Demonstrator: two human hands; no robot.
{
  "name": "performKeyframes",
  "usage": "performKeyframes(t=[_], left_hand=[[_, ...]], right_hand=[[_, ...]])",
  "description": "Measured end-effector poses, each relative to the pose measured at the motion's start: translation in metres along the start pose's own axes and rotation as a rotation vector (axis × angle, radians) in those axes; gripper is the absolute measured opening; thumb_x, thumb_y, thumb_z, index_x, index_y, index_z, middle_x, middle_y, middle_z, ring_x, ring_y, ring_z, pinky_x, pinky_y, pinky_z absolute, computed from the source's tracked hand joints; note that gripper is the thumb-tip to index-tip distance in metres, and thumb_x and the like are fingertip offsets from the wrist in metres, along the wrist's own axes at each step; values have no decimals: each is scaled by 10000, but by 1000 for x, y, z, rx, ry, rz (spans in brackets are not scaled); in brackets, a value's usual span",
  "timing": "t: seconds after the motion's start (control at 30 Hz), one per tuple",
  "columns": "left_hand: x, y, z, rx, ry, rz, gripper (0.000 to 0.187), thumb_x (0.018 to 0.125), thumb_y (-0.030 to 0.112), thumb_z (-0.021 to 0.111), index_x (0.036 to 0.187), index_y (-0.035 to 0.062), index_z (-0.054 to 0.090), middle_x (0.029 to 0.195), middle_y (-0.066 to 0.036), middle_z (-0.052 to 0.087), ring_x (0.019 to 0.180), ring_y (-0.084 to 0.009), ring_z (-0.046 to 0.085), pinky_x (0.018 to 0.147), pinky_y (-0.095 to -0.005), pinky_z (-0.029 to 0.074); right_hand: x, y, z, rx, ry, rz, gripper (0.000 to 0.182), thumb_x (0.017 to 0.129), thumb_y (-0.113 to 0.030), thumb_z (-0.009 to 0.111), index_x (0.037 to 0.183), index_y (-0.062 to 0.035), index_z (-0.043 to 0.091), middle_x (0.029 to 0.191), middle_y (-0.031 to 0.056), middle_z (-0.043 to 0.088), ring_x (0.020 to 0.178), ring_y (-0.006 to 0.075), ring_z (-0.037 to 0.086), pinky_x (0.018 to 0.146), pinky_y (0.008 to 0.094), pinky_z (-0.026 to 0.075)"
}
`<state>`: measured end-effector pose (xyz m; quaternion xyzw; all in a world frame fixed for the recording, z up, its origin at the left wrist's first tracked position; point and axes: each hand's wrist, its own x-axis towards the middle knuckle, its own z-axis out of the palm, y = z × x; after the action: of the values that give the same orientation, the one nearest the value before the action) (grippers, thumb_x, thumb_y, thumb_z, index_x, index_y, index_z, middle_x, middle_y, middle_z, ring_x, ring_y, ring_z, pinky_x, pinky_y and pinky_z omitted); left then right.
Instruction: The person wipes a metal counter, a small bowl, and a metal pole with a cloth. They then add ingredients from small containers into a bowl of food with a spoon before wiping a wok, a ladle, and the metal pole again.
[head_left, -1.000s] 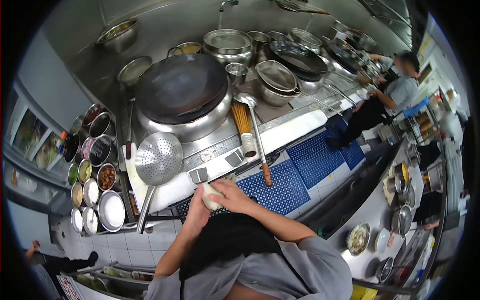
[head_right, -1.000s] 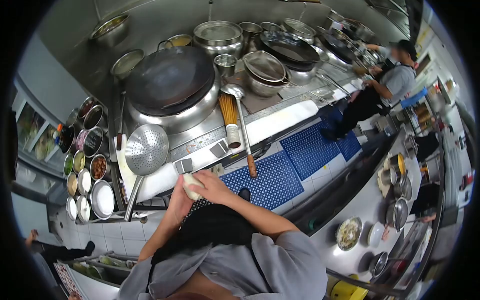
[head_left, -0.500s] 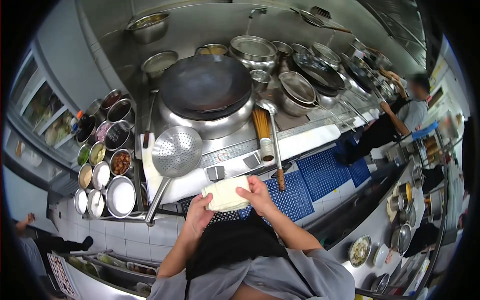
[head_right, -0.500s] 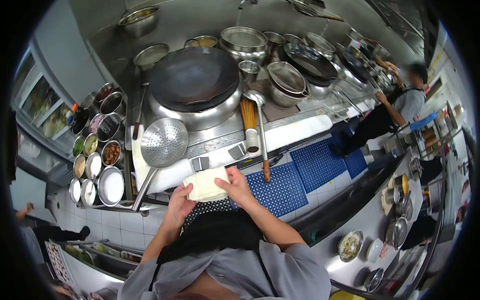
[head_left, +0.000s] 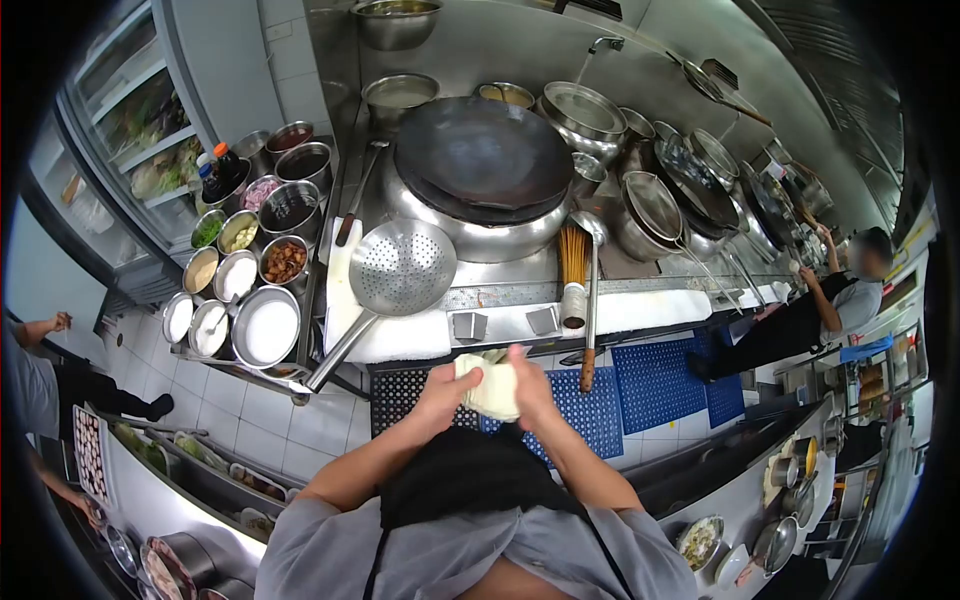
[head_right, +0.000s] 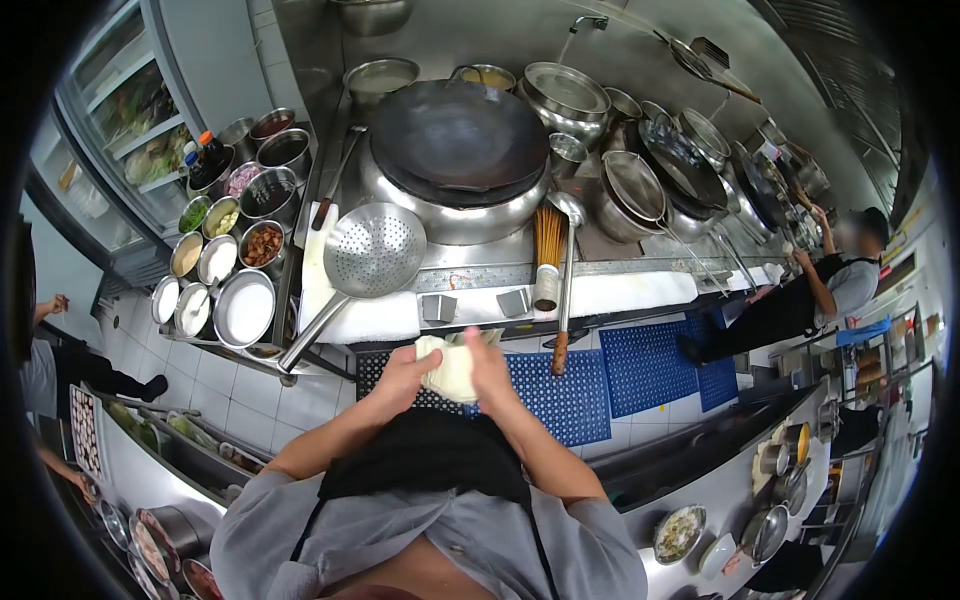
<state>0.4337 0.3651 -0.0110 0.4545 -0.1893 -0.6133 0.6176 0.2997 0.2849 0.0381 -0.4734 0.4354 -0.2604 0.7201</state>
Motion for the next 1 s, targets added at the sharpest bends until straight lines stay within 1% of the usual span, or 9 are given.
performKeyframes(t=[0.1,0.17,0.27,0.33,0.43,0.5,0.8,0.9,1.0], left_hand=[[9,-10,9,117,123,90,320,1024,153,507,1303,2,547,1136,-86,667,995,-182,658,874,-325,524],[5,0,20,-267,16,77,549,966,182,628,1418,-16,388,1283,-107,565,1122,-188,581,928,-321,498],[2,16,21,139,-66,140,846,806,204,814,1434,-28,298,1282,-148,531,1146,-221,571,966,-337,492],[6,16,15,172,-55,69,667,761,84,793,1322,-32,452,1115,-110,622,991,-197,635,854,-328,533],[-5,17,15,35,-10,27,497,743,27,748,1200,-35,563,1012,-94,658,893,-182,654,780,-315,540],[-16,29,17,6,55,48,417,734,8,705,1136,-38,606,971,-89,669,838,-176,657,729,-311,541],[3,43,-7,-30,199,155,445,715,123,692,1118,-41,599,899,-104,653,717,-202,643,639,-321,534],[18,52,-2,20,166,148,490,724,137,694,1158,-50,563,910,-121,642,717,-223,652,625,-336,548],[41,66,17,78,128,172,510,744,125,701,1196,-50,541,940,-134,643,743,-231,664,642,-343,560]], right_hand=[[6,7,13,12,-8,-42,507,1028,-456,478,945,3,677,820,35,642,733,101,583,658,275,475],[6,-4,20,43,9,-55,566,1037,-497,418,1017,11,665,914,61,661,808,113,597,711,285,492],[12,-16,4,31,-198,74,660,1007,-592,392,1084,10,651,1047,117,675,945,161,631,858,327,499],[24,-49,-28,-190,-265,185,617,1005,-567,422,1021,-4,674,953,116,705,788,173,672,719,304,539],[69,-32,-113,-967,408,-625,182,877,-156,635,1016,-53,690,990,158,690,857,320,666,754,413,543],[73,-13,-154,-1387,606,-345,592,765,-60,646,1340,-114,513,1230,197,587,1153,465,522,942,487,472],[76,13,-217,-1364,620,-147,667,792,-5,610,1407,-213,455,1053,246,634,898,420,664,787,497,537],[94,10,-218,-1454,710,-413,398,864,-123,603,1258,-72,579,1008,277,637,983,448,631,837,515,512],[135,-25,-179,-1241,556,-297,428,867,-231,634,1238,-27,577,1061,304,625,1019,482,603,895,522,490]])
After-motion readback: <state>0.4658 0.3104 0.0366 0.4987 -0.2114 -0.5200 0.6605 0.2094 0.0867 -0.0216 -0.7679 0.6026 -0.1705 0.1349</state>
